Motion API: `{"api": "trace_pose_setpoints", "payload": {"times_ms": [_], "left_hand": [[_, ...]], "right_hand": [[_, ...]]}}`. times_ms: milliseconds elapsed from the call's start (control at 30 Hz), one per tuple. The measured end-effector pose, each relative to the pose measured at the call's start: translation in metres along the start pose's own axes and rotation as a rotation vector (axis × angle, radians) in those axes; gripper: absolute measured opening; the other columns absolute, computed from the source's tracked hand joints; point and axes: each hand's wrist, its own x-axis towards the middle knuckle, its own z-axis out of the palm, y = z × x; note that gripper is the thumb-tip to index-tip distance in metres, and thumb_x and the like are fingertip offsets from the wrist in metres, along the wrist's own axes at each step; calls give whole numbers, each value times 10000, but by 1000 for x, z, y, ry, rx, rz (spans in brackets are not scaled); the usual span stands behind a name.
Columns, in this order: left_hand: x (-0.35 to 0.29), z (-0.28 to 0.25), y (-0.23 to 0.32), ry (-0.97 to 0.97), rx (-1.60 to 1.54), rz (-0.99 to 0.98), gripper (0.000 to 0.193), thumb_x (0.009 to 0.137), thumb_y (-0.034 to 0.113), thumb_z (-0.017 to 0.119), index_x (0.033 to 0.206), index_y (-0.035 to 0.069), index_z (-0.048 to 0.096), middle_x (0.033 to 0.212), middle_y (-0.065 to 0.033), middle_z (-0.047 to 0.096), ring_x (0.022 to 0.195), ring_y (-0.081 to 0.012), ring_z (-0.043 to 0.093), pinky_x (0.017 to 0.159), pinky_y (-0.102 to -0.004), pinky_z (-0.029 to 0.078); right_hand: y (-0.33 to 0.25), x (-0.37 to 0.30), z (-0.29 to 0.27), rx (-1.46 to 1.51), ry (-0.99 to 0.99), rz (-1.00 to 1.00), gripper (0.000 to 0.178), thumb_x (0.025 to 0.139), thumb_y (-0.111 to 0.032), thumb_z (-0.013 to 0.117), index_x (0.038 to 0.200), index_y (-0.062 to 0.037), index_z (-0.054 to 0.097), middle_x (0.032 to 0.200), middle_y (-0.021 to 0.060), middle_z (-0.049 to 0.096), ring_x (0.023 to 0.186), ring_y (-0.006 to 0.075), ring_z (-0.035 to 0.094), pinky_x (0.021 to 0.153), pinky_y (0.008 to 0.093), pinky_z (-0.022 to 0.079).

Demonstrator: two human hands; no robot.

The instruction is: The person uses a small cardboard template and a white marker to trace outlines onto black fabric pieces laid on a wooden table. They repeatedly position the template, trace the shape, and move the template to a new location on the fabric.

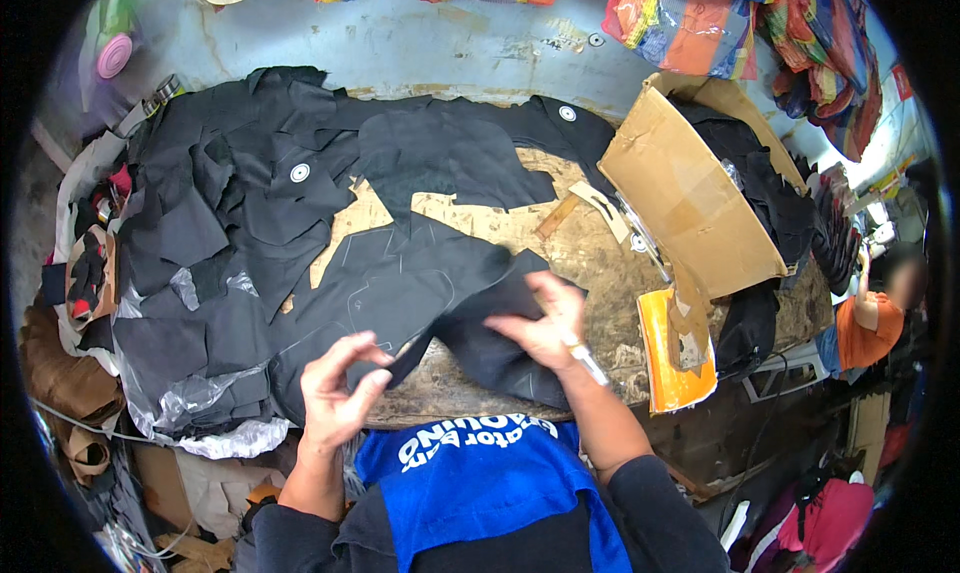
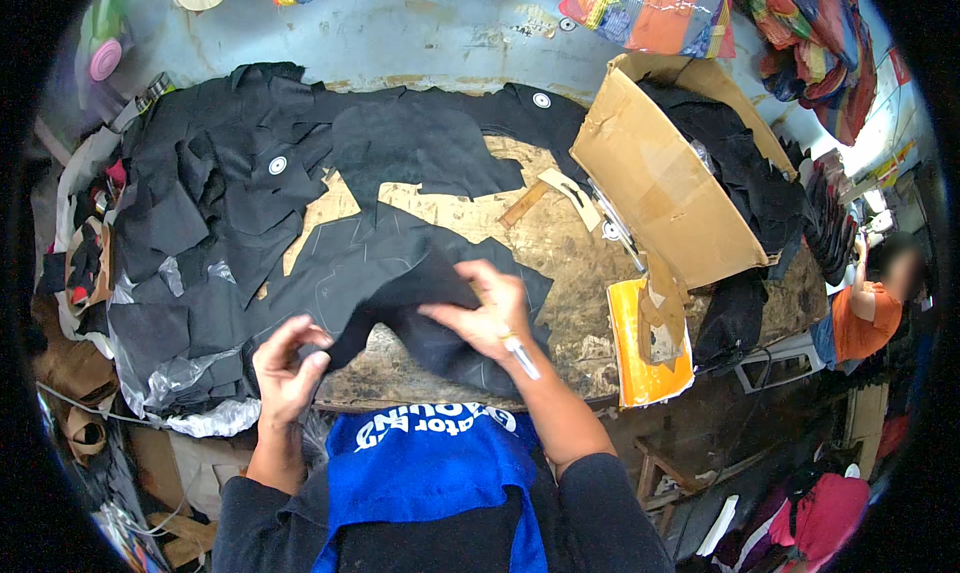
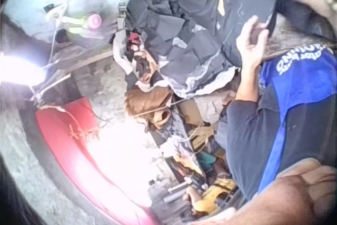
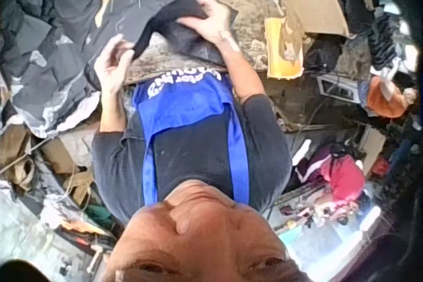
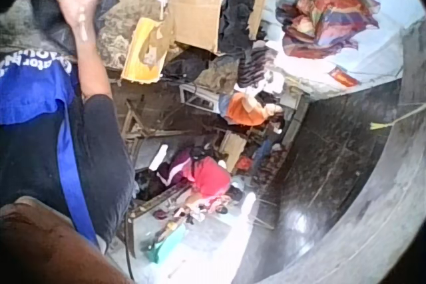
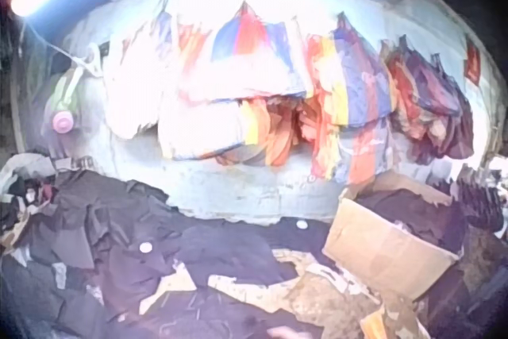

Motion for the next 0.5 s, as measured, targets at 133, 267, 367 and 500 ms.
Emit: {"api": "trace_pose_setpoints", "payload": {"times_ms": [133, 267, 367, 500], "left_hand": [[-11, 0, -40, 142, -22, -262, 335, 770, -11, 677, 1101, -2, 623, 885, -57, 654, 861, -121, 600, 824, -262, 462], [-21, 11, -80, 143, 410, -217, 321, 744, 69, 698, 1057, 23, 642, 917, -113, 658, 897, -219, 609, 842, -333, 463], [-28, 18, -97, 72, 756, -99, 315, 699, 148, 703, 995, 47, 660, 1017, -126, 627, 1014, -291, 551, 936, -403, 375], [-36, 20, -102, 47, 836, -47, 291, 703, 159, 702, 975, 58, 671, 1085, -114, 592, 1063, -293, 516, 950, -411, 360]], "right_hand": [[-21, 6, -43, 18, 190, 83, 495, 622, -164, 868, 970, 49, 585, 882, 125, 672, 797, 152, 643, 718, 290, 527], [1, 7, -47, -35, 167, 166, 683, 594, -268, 877, 1099, 73, 567, 981, 192, 657, 908, 205, 643, 782, 307, 512], [41, 8, -36, -343, 115, 238, 876, 561, -409, 864, 1192, 92, 520, 1041, 247, 634, 991, 307, 631, 851, 347, 490], [84, -1, -28, -587, 58, 238, 435, 703, -114, 770, 1076, -1, 575, 880, 161, 638, 786, 219, 617, 710, 322, 476]]}}
